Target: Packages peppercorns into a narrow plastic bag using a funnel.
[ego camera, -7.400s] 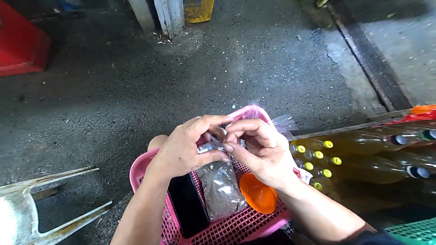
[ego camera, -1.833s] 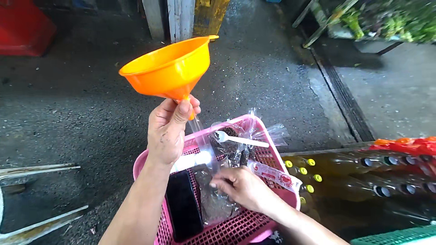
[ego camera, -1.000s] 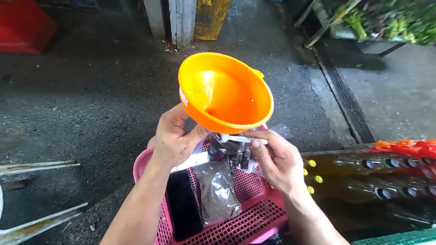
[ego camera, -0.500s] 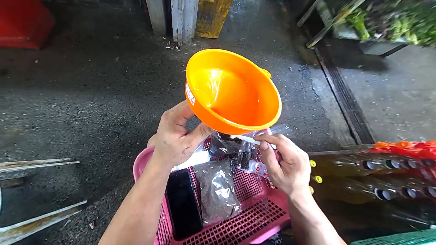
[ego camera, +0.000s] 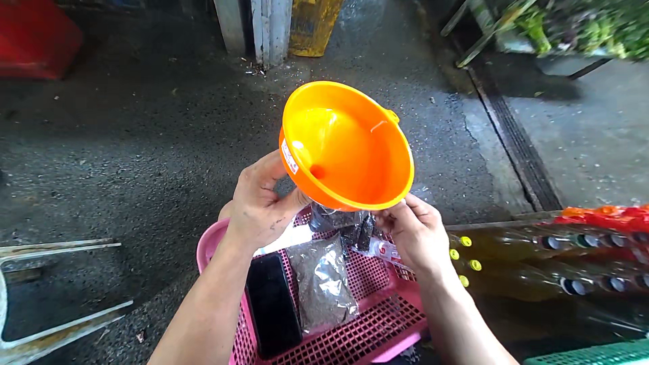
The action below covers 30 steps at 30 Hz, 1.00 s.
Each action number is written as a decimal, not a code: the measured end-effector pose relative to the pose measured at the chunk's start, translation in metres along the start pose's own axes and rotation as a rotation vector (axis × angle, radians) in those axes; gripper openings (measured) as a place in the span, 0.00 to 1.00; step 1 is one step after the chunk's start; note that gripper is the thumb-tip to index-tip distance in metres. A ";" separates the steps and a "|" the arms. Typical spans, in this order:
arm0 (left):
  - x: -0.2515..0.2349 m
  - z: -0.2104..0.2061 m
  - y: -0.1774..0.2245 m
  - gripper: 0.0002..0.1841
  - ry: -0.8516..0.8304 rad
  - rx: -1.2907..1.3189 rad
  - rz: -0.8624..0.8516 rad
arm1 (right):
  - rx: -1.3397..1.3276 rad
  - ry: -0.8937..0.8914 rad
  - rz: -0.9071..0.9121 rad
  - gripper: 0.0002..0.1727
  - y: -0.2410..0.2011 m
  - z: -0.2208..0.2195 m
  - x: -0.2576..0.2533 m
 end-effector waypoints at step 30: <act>0.002 0.002 -0.002 0.06 -0.002 -0.013 0.028 | -0.198 0.101 -0.071 0.23 -0.001 0.011 -0.006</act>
Point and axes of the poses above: each hand's wrist, its own x-axis away from the middle knuckle, its own z-axis out of the back of the hand, y = z × x, the point moved 6 cm from there along -x, towards the middle knuckle, and after that the axes turned 4 degrees about z, right-handed, at the moved point
